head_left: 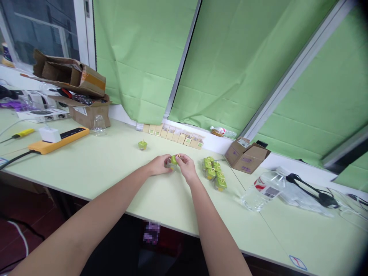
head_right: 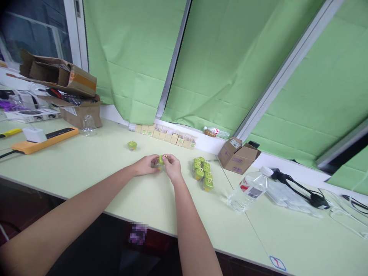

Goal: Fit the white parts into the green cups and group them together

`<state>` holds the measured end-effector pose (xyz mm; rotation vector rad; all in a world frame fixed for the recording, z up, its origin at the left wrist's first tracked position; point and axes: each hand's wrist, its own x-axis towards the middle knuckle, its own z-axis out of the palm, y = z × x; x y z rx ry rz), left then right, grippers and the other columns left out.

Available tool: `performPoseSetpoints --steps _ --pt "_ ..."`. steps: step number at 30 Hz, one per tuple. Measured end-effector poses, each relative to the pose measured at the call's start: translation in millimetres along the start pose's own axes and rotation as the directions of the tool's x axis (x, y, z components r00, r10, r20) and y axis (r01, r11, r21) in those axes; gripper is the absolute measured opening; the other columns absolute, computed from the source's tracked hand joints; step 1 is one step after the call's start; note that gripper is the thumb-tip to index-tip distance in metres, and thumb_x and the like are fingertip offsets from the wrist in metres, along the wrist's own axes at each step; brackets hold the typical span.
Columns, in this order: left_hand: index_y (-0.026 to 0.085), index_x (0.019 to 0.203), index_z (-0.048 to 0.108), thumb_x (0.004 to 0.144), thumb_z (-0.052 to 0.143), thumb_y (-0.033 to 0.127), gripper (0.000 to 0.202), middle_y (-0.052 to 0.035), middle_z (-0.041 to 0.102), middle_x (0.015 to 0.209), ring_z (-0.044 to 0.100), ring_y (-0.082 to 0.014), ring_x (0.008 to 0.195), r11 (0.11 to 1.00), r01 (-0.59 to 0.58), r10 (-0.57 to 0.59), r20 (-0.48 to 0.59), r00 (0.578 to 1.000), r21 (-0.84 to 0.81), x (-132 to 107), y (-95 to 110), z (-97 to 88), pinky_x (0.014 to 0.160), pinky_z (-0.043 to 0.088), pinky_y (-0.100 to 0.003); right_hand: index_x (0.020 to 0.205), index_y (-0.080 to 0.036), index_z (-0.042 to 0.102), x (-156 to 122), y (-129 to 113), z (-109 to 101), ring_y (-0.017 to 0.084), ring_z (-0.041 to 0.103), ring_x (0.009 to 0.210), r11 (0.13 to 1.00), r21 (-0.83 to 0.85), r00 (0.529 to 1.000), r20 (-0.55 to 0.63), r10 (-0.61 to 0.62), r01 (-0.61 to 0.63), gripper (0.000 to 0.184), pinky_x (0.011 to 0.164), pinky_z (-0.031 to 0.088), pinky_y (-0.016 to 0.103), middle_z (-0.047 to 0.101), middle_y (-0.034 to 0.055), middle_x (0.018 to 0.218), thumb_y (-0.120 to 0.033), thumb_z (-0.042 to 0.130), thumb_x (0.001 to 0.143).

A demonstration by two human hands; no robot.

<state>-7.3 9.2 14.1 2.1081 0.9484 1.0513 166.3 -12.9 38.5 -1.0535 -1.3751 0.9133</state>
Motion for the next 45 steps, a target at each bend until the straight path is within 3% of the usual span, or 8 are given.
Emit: performPoseSetpoints --steps 6,17,28,32,35,39,41,45 --pt "0.020 0.098 0.062 0.065 0.075 0.037 0.039 0.0000 0.059 0.080 0.054 -0.0153 0.069 0.997 0.026 -0.027 0.016 1.000 0.073 0.1 4.4 1.3 0.062 0.041 -0.027 0.086 -0.020 0.066 2.8 13.6 2.0 0.019 0.064 0.078 0.991 -0.128 0.999 0.011 -0.038 0.039 0.030 0.076 0.050 0.031 0.071 0.0031 0.082 -0.049 0.067 0.075" --pt "0.021 0.106 0.063 0.067 0.074 0.040 0.044 -0.0009 0.063 0.085 0.057 -0.0169 0.074 0.997 0.023 -0.026 0.027 0.999 0.073 -0.6 6.3 3.2 0.066 0.043 -0.028 0.080 -0.022 0.065 4.3 24.9 0.0 0.019 0.064 0.081 0.919 -0.394 0.999 -0.025 -0.036 0.023 0.025 0.075 0.050 0.030 0.071 0.0023 0.083 -0.046 0.060 0.077" --pt "0.020 0.104 0.064 0.079 0.061 0.040 0.031 -0.0033 0.067 0.090 0.058 -0.0168 0.079 1.000 0.009 -0.009 -0.003 1.000 -0.001 0.2 9.6 10.4 0.071 0.046 -0.028 0.084 -0.020 0.065 3.8 22.4 0.6 0.018 0.063 0.080 0.963 -0.262 0.997 0.038 0.068 -0.055 0.028 0.072 0.049 0.028 0.070 0.0030 0.088 -0.047 0.061 0.073" --pt "0.022 0.098 0.062 0.075 0.062 0.037 0.027 -0.0028 0.068 0.090 0.060 -0.0178 0.080 0.990 0.132 -0.127 -0.095 0.987 0.057 4.8 7.7 9.5 0.071 0.045 -0.028 0.085 -0.020 0.066 5.2 19.7 -1.5 0.018 0.062 0.081 0.959 -0.260 0.994 -0.015 0.109 -0.109 0.028 0.074 0.048 0.029 0.070 0.0043 0.091 -0.042 0.062 0.070" --pt "0.022 0.095 0.059 0.073 0.063 0.036 0.026 -0.0046 0.068 0.093 0.062 -0.0207 0.082 0.920 0.339 -0.283 -0.265 0.922 0.197 8.3 5.0 -5.6 0.069 0.044 -0.030 0.087 -0.020 0.066 5.9 18.7 -3.7 0.018 0.062 0.082 0.946 -0.289 0.989 -0.061 0.133 -0.145 0.028 0.074 0.048 0.030 0.069 0.0050 0.095 -0.042 0.061 0.070" --pt "0.021 0.100 0.055 0.073 0.062 0.042 0.035 -0.0140 0.066 0.103 0.061 -0.0315 0.097 0.710 0.601 -0.431 -0.447 0.783 0.367 8.7 -1.1 -41.8 0.073 0.044 -0.037 0.087 -0.020 0.066 4.7 17.9 -5.1 0.017 0.062 0.080 0.930 -0.328 0.986 -0.073 0.150 -0.166 0.028 0.073 0.047 0.030 0.069 0.0047 0.096 -0.042 0.059 0.071" --pt "0.020 0.105 0.054 0.073 0.062 0.044 0.041 -0.0177 0.064 0.108 0.058 -0.0361 0.106 0.628 0.674 -0.481 -0.488 0.729 0.388 7.0 -4.8 -59.3 0.077 0.044 -0.041 0.086 -0.021 0.066 4.1 18.0 -5.3 0.017 0.062 0.080 0.922 -0.350 0.986 -0.072 0.152 -0.167 0.027 0.074 0.046 0.030 0.070 0.0044 0.095 -0.042 0.059 0.071" --pt "0.020 0.111 0.049 0.074 0.060 0.046 0.046 -0.0209 0.058 0.117 0.053 -0.0381 0.113 0.549 0.757 -0.529 -0.554 0.643 0.354 2.1 -11.9 -83.0 0.082 0.044 -0.046 0.085 -0.021 0.066 4.7 20.4 -6.3 0.018 0.062 0.083 0.914 -0.378 0.989 -0.064 0.133 -0.147 0.026 0.076 0.046 0.030 0.070 0.0037 0.095 -0.042 0.058 0.072"
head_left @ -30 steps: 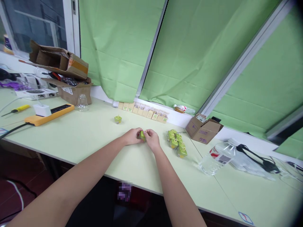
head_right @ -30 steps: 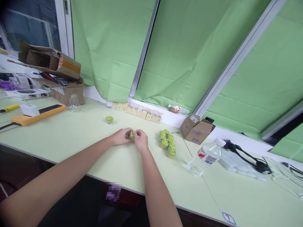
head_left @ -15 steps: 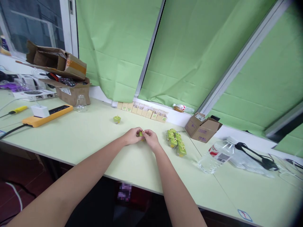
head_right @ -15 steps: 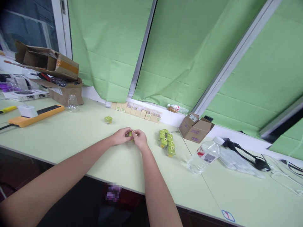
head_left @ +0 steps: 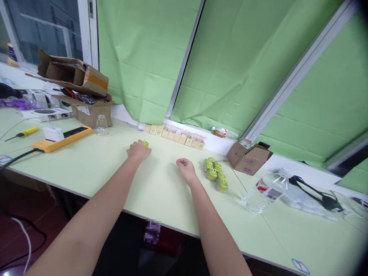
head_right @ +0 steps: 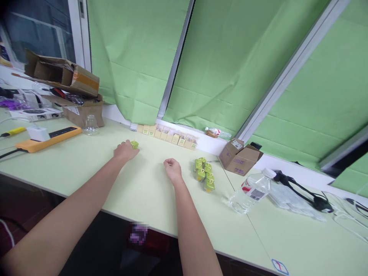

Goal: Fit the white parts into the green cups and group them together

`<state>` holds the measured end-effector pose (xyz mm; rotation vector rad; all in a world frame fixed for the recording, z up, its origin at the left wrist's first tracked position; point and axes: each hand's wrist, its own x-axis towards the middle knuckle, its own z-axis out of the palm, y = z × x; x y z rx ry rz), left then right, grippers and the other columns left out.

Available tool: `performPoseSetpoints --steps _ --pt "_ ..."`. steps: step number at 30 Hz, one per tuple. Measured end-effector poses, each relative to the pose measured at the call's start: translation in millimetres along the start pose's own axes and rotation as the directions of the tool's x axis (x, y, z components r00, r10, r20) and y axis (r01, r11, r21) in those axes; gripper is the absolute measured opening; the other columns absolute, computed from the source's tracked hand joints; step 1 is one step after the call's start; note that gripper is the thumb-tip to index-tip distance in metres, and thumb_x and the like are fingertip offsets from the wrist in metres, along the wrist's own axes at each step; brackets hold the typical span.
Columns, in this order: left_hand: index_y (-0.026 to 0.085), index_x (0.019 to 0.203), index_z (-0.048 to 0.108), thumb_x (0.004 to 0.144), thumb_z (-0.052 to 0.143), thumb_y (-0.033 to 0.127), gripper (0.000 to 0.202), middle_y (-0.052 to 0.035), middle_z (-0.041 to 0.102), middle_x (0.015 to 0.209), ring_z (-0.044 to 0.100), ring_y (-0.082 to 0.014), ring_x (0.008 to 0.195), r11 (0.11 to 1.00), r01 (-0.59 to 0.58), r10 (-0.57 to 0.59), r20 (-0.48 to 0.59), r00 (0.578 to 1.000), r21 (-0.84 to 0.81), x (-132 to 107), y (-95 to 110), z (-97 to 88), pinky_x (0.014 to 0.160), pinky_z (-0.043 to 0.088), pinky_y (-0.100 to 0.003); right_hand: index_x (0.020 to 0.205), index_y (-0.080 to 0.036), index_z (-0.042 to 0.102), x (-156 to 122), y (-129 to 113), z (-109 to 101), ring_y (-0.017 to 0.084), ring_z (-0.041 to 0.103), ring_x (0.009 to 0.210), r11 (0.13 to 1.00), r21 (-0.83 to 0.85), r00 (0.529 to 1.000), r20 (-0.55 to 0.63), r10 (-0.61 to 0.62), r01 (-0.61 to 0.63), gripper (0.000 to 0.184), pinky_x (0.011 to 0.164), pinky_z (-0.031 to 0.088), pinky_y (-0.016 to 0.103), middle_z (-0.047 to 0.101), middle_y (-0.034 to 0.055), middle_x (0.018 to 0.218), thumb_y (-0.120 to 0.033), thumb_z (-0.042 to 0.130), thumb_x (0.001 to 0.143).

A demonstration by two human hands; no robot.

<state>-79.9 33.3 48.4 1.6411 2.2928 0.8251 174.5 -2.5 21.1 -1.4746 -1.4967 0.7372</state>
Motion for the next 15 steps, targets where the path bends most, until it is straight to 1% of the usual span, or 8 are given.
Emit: performPoseSetpoints --steps 2,6,10,12,13,14,15 --pt "0.021 0.111 0.048 0.074 0.060 0.045 0.045 -0.0222 0.057 0.119 0.052 -0.0392 0.113 1.000 0.025 -0.026 -0.007 1.000 -0.015 3.8 -5.6 -2.8 0.083 0.043 -0.049 0.085 -0.021 0.066 1.2 1.8 -0.1 0.018 0.062 0.083 1.000 -0.007 1.000 -0.004 -0.010 0.010 0.026 0.077 0.046 0.030 0.070 0.0035 0.094 -0.042 0.058 0.072" --pt "0.019 0.111 0.049 0.074 0.062 0.044 0.047 -0.0245 0.055 0.119 0.051 -0.0428 0.114 0.998 0.023 -0.024 -0.029 0.999 -0.055 8.6 -12.6 -2.1 0.082 0.043 -0.053 0.083 -0.021 0.066 3.1 5.8 0.7 0.018 0.062 0.081 1.000 -0.013 1.000 -0.011 -0.025 0.025 0.025 0.075 0.047 0.030 0.070 0.0031 0.091 -0.042 0.057 0.072" --pt "0.018 0.115 0.050 0.076 0.058 0.048 0.049 -0.0239 0.055 0.119 0.050 -0.0424 0.113 0.997 0.036 -0.040 -0.053 0.998 -0.067 10.3 -15.6 0.7 0.083 0.043 -0.055 0.084 -0.022 0.066 3.9 6.0 1.4 0.019 0.062 0.082 0.999 -0.024 0.999 -0.013 -0.030 0.029 0.025 0.075 0.047 0.031 0.070 0.0030 0.092 -0.042 0.057 0.073" --pt "0.017 0.115 0.051 0.076 0.057 0.048 0.050 -0.0236 0.055 0.119 0.049 -0.0418 0.113 0.997 0.044 -0.048 -0.067 0.997 -0.060 8.8 -14.8 0.2 0.085 0.043 -0.056 0.089 -0.022 0.065 3.4 1.8 -2.4 0.020 0.063 0.083 0.998 -0.048 0.999 -0.035 -0.038 0.036 0.026 0.077 0.048 0.032 0.070 0.0042 0.096 -0.043 0.057 0.075" --pt "0.017 0.116 0.051 0.077 0.057 0.048 0.051 -0.0236 0.054 0.120 0.048 -0.0418 0.114 0.998 0.038 -0.043 -0.094 0.995 -0.053 7.2 -13.3 -0.5 0.086 0.043 -0.056 0.093 -0.021 0.065 2.7 -1.3 -6.4 0.021 0.062 0.084 0.996 -0.083 0.996 -0.079 -0.051 0.044 0.028 0.078 0.047 0.033 0.069 0.0058 0.100 -0.043 0.057 0.076" --pt "0.016 0.118 0.051 0.077 0.056 0.048 0.052 -0.0235 0.053 0.121 0.047 -0.0416 0.115 0.999 0.019 -0.025 -0.139 0.990 -0.047 5.0 -10.9 -1.2 0.087 0.042 -0.056 0.099 -0.021 0.064 1.9 -4.6 -12.0 0.023 0.062 0.088 0.989 -0.139 0.985 -0.157 -0.075 0.053 0.031 0.081 0.047 0.035 0.067 0.0083 0.104 -0.042 0.057 0.077" --pt "0.016 0.120 0.050 0.078 0.055 0.048 0.052 -0.0229 0.053 0.122 0.046 -0.0411 0.116 0.999 -0.019 0.011 -0.197 0.980 -0.043 2.2 -7.5 -1.7 0.089 0.041 -0.056 0.105 -0.019 0.063 1.0 -7.7 -18.8 0.025 0.060 0.094 0.975 -0.217 0.956 -0.270 -0.112 0.053 0.034 0.086 0.045 0.038 0.065 0.0116 0.109 -0.040 0.056 0.079"
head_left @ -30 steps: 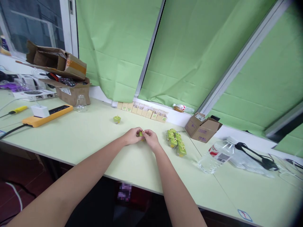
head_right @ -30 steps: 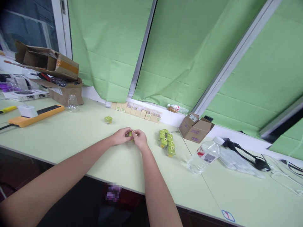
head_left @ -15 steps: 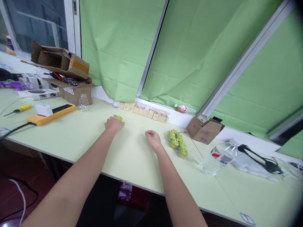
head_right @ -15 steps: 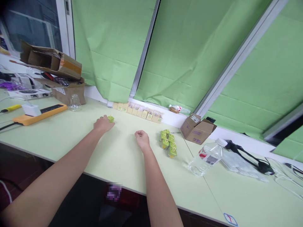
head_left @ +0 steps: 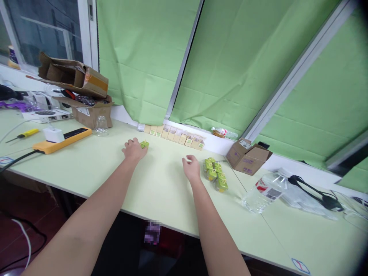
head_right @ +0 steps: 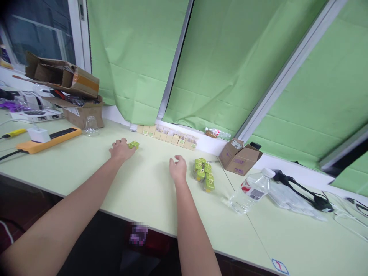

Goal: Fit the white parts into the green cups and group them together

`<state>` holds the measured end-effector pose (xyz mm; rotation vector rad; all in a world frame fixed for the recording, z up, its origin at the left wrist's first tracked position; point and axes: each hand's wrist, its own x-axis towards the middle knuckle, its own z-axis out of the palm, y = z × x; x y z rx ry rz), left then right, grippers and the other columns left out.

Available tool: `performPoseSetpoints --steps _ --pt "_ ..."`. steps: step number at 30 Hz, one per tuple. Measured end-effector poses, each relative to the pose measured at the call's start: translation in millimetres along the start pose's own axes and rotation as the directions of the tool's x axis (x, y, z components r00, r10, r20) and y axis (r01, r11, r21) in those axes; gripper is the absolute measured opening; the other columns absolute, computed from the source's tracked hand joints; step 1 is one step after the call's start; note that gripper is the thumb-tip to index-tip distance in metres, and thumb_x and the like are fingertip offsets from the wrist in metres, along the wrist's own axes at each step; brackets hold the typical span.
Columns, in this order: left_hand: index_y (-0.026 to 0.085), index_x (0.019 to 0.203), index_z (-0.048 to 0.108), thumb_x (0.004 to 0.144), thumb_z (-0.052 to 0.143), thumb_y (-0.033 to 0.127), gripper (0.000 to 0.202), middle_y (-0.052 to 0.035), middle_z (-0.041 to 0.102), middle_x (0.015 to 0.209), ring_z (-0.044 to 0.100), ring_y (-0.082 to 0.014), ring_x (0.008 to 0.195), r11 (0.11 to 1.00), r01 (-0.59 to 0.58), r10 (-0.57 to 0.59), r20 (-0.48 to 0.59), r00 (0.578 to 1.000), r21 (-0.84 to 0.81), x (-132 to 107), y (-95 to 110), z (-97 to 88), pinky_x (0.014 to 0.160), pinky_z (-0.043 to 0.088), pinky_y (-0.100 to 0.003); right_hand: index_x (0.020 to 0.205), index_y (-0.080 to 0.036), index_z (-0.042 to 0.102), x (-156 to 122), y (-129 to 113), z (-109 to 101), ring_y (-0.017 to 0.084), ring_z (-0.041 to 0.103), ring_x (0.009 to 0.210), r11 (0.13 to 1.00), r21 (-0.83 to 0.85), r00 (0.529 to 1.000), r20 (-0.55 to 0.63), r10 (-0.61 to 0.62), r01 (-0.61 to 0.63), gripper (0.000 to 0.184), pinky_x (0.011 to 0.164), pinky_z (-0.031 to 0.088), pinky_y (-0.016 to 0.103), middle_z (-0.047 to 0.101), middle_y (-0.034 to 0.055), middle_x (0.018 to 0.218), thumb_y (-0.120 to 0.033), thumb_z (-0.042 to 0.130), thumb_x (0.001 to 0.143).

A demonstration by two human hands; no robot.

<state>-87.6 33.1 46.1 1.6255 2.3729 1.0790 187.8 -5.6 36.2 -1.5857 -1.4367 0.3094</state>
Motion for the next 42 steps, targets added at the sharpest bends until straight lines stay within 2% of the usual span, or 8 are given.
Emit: performPoseSetpoints --steps 4,6,9,13,19,26,32,42 --pt "0.018 0.121 0.051 0.085 0.050 0.036 0.040 -0.0162 0.054 0.122 0.046 -0.0343 0.116 0.944 -0.322 0.309 -0.148 0.940 -0.077 -18.8 21.4 2.8 0.095 0.039 -0.049 0.124 -0.014 0.055 6.7 6.8 -31.2 0.037 0.040 0.125 0.945 -0.326 0.875 -0.467 -0.126 -0.038 0.044 0.102 0.030 0.051 0.047 0.0227 0.134 -0.026 0.050 0.082" --pt "0.019 0.112 0.056 0.087 0.049 0.031 0.028 -0.0128 0.058 0.114 0.049 -0.0303 0.111 0.852 -0.501 0.492 -0.092 0.866 -0.151 -33.4 33.1 10.0 0.096 0.040 -0.044 0.123 -0.013 0.056 9.9 17.9 -40.5 0.039 0.038 0.126 0.921 -0.374 0.884 -0.461 -0.081 -0.110 0.044 0.102 0.027 0.055 0.046 0.0254 0.134 -0.020 0.048 0.080" --pt "0.020 0.100 0.060 0.085 0.051 0.024 0.018 -0.0097 0.060 0.109 0.051 -0.0277 0.109 0.663 -0.701 0.735 0.053 0.676 -0.263 -56.7 45.8 25.1 0.095 0.041 -0.041 0.116 -0.011 0.059 13.2 34.2 -44.0 0.041 0.044 0.116 0.900 -0.387 0.937 -0.343 0.063 -0.202 0.041 0.096 0.030 0.057 0.052 0.0275 0.122 -0.017 0.048 0.076" --pt "0.021 0.094 0.062 0.082 0.053 0.019 0.015 -0.0085 0.061 0.104 0.052 -0.0265 0.106 0.563 -0.752 0.822 0.143 0.550 -0.344 -73.9 50.6 39.5 0.092 0.043 -0.040 0.116 -0.010 0.055 14.5 39.7 -43.1 0.040 0.047 0.112 0.905 -0.372 0.938 -0.338 0.072 -0.204 0.049 0.093 0.034 0.052 0.047 0.0288 0.123 -0.013 0.050 0.068" --pt "0.021 0.090 0.064 0.082 0.053 0.021 0.014 -0.0084 0.063 0.103 0.054 -0.0263 0.106 0.619 -0.672 0.774 0.167 0.611 -0.408 -66.5 44.7 39.4 0.093 0.045 -0.040 0.117 -0.014 0.053 11.9 26.5 -31.4 0.035 0.053 0.104 0.967 -0.197 0.952 -0.290 0.098 -0.159 0.054 0.090 0.040 0.047 0.047 0.0237 0.122 -0.013 0.051 0.062" --pt "0.020 0.111 0.064 0.076 0.060 0.025 0.036 -0.0093 0.064 0.112 0.056 -0.0267 0.108 0.586 -0.567 0.771 0.183 0.610 -0.579 -72.6 47.6 38.9 0.095 0.046 -0.039 0.106 -0.019 0.053 -0.4 -0.1 9.6 0.020 0.061 0.096 0.956 0.248 0.980 0.087 -0.181 0.154 0.035 0.087 0.050 0.034 0.062 0.0092 0.104 -0.022 0.052 0.072" --pt "0.021 0.113 0.063 0.069 0.060 0.018 0.044 -0.0067 0.067 0.108 0.061 -0.0221 0.094 0.550 -0.420 0.777 0.259 0.573 -0.722 -80.5 52.7 34.7 0.084 0.050 -0.033 0.091 -0.020 0.064 -4.1 -2.6 6.5 0.019 0.065 0.089 0.970 0.241 0.963 0.250 -0.100 0.039 0.022 0.085 0.051 0.035 0.069 0.0054 0.095 -0.034 0.060 0.075" --pt "0.021 0.118 0.059 0.065 0.070 0.022 0.055 -0.0068 0.068 0.103 0.064 -0.0198 0.084 0.534 -0.291 0.753 0.290 0.591 -0.794 -78.2 48.5 40.7 0.073 0.052 -0.030 0.093 -0.022 0.070 -6.3 -3.2 10.2 0.017 0.064 0.081 0.940 0.341 0.905 0.410 -0.114 -0.036 0.026 0.074 0.052 0.030 0.071 0.0026 0.095 -0.034 0.062 0.072"
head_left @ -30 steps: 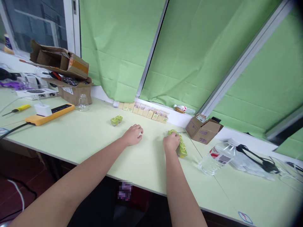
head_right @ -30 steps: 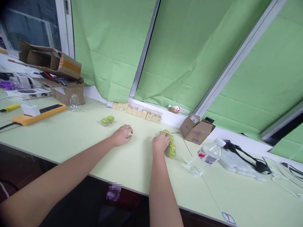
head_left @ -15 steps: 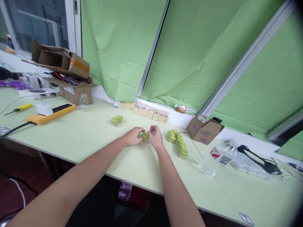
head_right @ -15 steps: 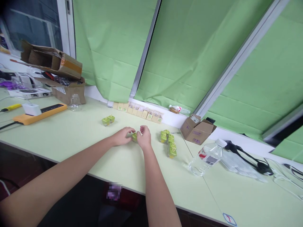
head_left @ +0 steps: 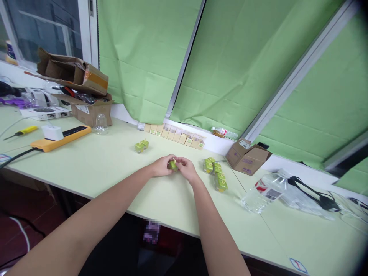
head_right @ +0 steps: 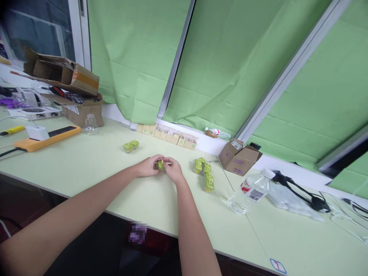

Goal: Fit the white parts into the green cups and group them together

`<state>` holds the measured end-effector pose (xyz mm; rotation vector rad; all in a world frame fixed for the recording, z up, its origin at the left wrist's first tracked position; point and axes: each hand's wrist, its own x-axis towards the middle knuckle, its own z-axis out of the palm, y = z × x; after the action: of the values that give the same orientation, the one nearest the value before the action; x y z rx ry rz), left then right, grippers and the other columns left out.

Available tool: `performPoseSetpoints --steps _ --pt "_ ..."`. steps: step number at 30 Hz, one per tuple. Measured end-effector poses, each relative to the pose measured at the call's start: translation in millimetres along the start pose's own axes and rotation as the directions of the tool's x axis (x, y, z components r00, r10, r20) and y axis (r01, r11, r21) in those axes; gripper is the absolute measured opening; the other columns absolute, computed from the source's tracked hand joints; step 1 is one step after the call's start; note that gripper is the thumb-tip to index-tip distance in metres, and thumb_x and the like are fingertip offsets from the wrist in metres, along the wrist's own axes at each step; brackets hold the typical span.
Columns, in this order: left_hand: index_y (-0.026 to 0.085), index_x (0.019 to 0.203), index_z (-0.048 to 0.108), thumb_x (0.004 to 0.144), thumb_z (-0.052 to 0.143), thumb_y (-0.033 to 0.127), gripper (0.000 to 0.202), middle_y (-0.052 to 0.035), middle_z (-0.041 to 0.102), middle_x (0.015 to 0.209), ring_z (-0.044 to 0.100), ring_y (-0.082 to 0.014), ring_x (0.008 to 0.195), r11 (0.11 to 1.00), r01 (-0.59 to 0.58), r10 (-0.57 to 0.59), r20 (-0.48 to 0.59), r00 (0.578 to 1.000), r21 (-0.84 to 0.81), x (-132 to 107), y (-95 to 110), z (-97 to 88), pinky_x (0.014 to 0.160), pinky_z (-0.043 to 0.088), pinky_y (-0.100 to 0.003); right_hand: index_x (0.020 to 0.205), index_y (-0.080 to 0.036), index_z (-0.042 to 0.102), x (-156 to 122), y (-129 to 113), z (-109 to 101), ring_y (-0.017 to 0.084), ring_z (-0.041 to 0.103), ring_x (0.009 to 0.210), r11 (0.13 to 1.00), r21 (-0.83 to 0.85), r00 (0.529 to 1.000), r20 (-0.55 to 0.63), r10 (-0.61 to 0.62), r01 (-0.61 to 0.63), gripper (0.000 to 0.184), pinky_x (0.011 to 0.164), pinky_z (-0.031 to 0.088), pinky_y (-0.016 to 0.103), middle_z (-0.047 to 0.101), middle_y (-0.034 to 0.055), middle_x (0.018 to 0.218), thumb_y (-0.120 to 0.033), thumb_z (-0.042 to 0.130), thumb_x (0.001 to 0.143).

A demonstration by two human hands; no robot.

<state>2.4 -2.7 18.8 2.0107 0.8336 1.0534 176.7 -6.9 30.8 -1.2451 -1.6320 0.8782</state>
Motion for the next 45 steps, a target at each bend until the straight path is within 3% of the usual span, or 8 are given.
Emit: performPoseSetpoints --steps 5,12,21,26,30,34,39,45 --pt "0.022 0.129 0.054 0.062 0.066 0.011 0.069 -0.0106 0.064 0.121 0.063 -0.0232 0.102 1.000 -0.003 0.005 0.069 0.998 -0.024 2.4 -8.3 -4.5 0.084 0.053 -0.033 0.086 -0.022 0.067 -1.6 -1.4 -1.0 0.016 0.061 0.075 1.000 -0.002 0.999 0.048 -0.006 0.006 0.022 0.068 0.049 0.029 0.069 0.0010 0.087 -0.035 0.061 0.070" --pt "0.019 0.128 0.054 0.066 0.068 0.016 0.064 -0.0140 0.058 0.130 0.057 -0.0247 0.117 0.993 0.117 -0.117 -0.047 0.992 -0.011 6.2 -22.4 -14.0 0.101 0.046 -0.041 0.078 -0.021 0.062 -0.8 3.5 -3.5 0.016 0.058 0.069 0.983 -0.180 0.992 -0.126 0.013 -0.036 0.023 0.060 0.043 0.026 0.067 0.0011 0.079 -0.043 0.063 0.072" --pt "0.018 0.122 0.059 0.068 0.075 0.030 0.057 -0.0078 0.065 0.102 0.061 -0.0188 0.087 0.998 0.022 -0.016 0.092 0.996 -0.066 4.3 -10.8 -2.8 0.077 0.050 -0.032 0.078 -0.021 0.063 0.3 5.7 -0.7 0.017 0.061 0.076 0.986 -0.124 0.991 -0.064 -0.119 0.111 0.019 0.074 0.047 0.029 0.066 0.0002 0.078 -0.040 0.064 0.075" --pt "0.019 0.119 0.062 0.065 0.079 0.040 0.060 -0.0065 0.065 0.101 0.059 -0.0184 0.087 1.000 0.023 -0.023 -0.012 1.000 0.006 5.7 -6.0 -11.0 0.077 0.048 -0.030 0.082 -0.021 0.059 -0.4 -6.8 3.3 0.017 0.064 0.086 0.968 0.191 0.978 -0.164 -0.130 0.161 0.023 0.080 0.051 0.031 0.069 0.0026 0.093 -0.043 0.067 0.077" --pt "0.018 0.119 0.062 0.063 0.078 0.042 0.063 -0.0073 0.066 0.103 0.060 -0.0195 0.085 0.987 0.104 -0.099 -0.044 0.994 0.127 5.8 -8.1 -14.4 0.078 0.048 -0.031 0.088 -0.025 0.049 0.0 -15.8 -4.1 0.017 0.068 0.085 0.803 0.587 0.946 -0.306 0.106 0.100 0.026 0.075 0.058 0.036 0.067 -0.0005 0.099 -0.041 0.068 0.079" --pt "0.017 0.115 0.063 0.068 0.073 0.041 0.055 -0.0093 0.066 0.105 0.062 -0.0237 0.092 0.937 0.177 -0.122 -0.190 0.974 0.302 8.9 -21.8 -19.0 0.081 0.049 -0.033 0.084 -0.024 0.048 2.1 -11.9 -9.5 0.017 0.068 0.076 0.638 0.764 0.905 -0.199 0.375 -0.097 0.020 0.073 0.061 0.036 0.065 0.0001 0.080 -0.032 0.066 0.084" --pt "0.013 0.124 0.058 0.073 0.069 0.033 0.056 -0.0164 0.062 0.120 0.056 -0.0327 0.113 0.855 0.270 -0.121 -0.337 0.934 0.442 11.3 -31.8 -28.6 0.097 0.044 -0.044 0.085 -0.021 0.057 0.8 -6.0 -6.7 0.012 0.066 0.077 0.663 0.725 0.933 -0.081 0.351 -0.186 0.030 0.076 0.058 0.025 0.068 0.0013 0.084 -0.013 0.080 0.068" --pt "0.020 0.128 0.057 0.079 0.059 0.019 0.049 -0.0103 0.056 0.131 0.053 -0.0254 0.121 0.923 -0.110 0.212 -0.251 0.945 0.368 8.4 -7.8 -16.9 0.105 0.044 -0.041 0.092 -0.020 0.062 -5.7 -11.7 -2.1 0.011 0.061 0.068 0.746 0.593 0.948 0.106 0.301 -0.303 0.024 0.060 0.048 0.022 0.067 0.0021 0.080 -0.025 0.076 0.074"
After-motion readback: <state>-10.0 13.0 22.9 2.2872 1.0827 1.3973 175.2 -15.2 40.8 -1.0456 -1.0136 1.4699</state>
